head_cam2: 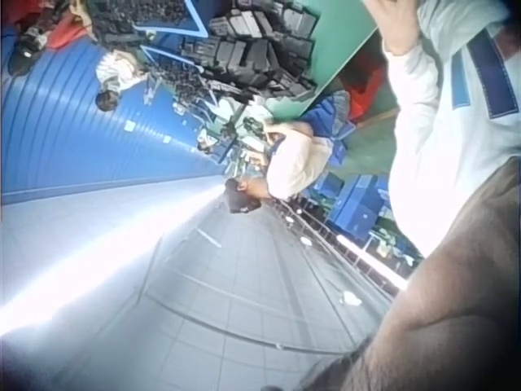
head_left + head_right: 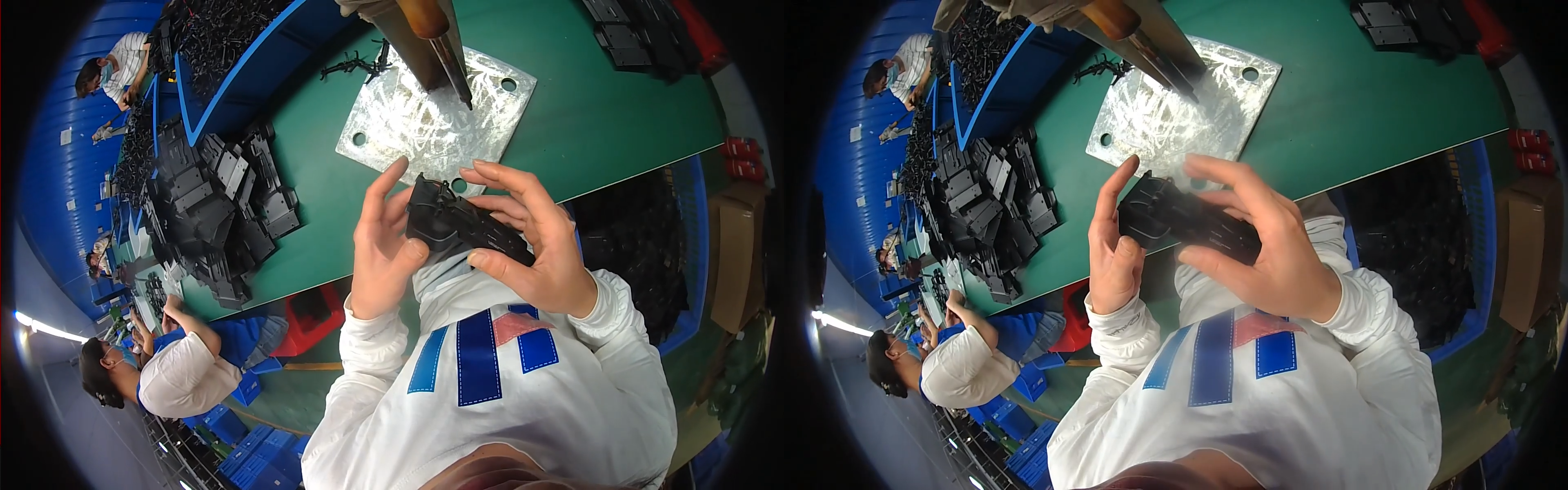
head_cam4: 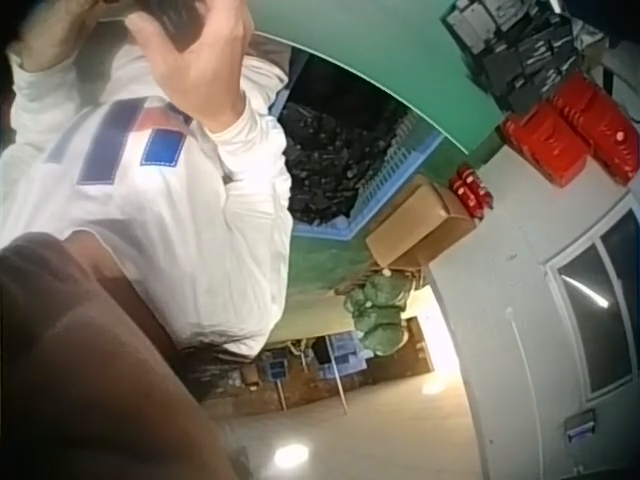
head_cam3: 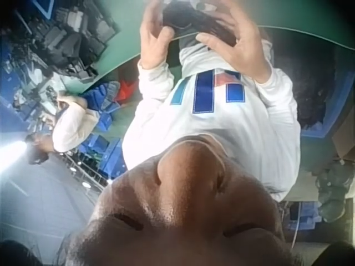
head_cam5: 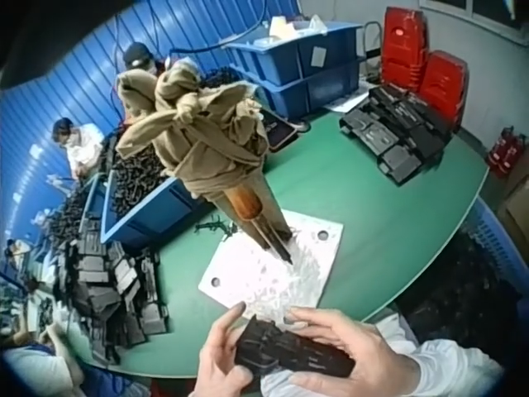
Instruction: Manually assembling plastic components of toy trucks using an assembly fixture.
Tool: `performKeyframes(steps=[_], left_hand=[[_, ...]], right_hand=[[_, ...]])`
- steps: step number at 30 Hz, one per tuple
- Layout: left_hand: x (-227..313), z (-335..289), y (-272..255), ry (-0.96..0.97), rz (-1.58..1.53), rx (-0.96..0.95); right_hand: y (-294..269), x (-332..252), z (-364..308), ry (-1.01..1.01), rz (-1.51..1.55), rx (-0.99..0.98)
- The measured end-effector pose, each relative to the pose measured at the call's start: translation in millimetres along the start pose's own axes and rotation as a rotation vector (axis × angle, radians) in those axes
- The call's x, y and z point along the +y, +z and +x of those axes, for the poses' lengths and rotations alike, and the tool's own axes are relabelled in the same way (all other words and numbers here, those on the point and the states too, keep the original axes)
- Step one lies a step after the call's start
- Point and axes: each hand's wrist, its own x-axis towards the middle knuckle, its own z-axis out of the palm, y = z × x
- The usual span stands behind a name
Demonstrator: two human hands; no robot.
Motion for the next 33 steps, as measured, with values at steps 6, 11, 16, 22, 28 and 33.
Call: performKeyframes(steps=[6, 11, 16, 22, 28, 33], left_hand=[[1.4, 1.1, -0.6, -0.020, 0.013, -0.019], [7.1, -0.1, 3.1, -0.060, 0.004, -0.010], [9.0, -0.8, 7.7, -0.050, 0.058, -0.002], [10.1, 3.2, 10.6, -0.048, 0.067, -0.015], [13.3, 3.5, 18.2, -0.070, 0.020, 0.007], [9.8, 5.8, 23.5, -0.065, 0.065, 0.022]], right_hand=[[-9.8, -0.6, 6.9, -0.068, -0.141, -0.137], [-8.1, 3.0, 6.5, -0.062, -0.115, -0.160], [-8.3, 9.8, 7.3, -0.104, -0.089, -0.137], [-12.7, 13.6, 8.6, -0.127, -0.094, -0.147], [-17.0, 10.5, 10.5, -0.119, -0.076, -0.182], [-19.9, 18.7, 8.9, -0.135, -0.040, -0.169]])
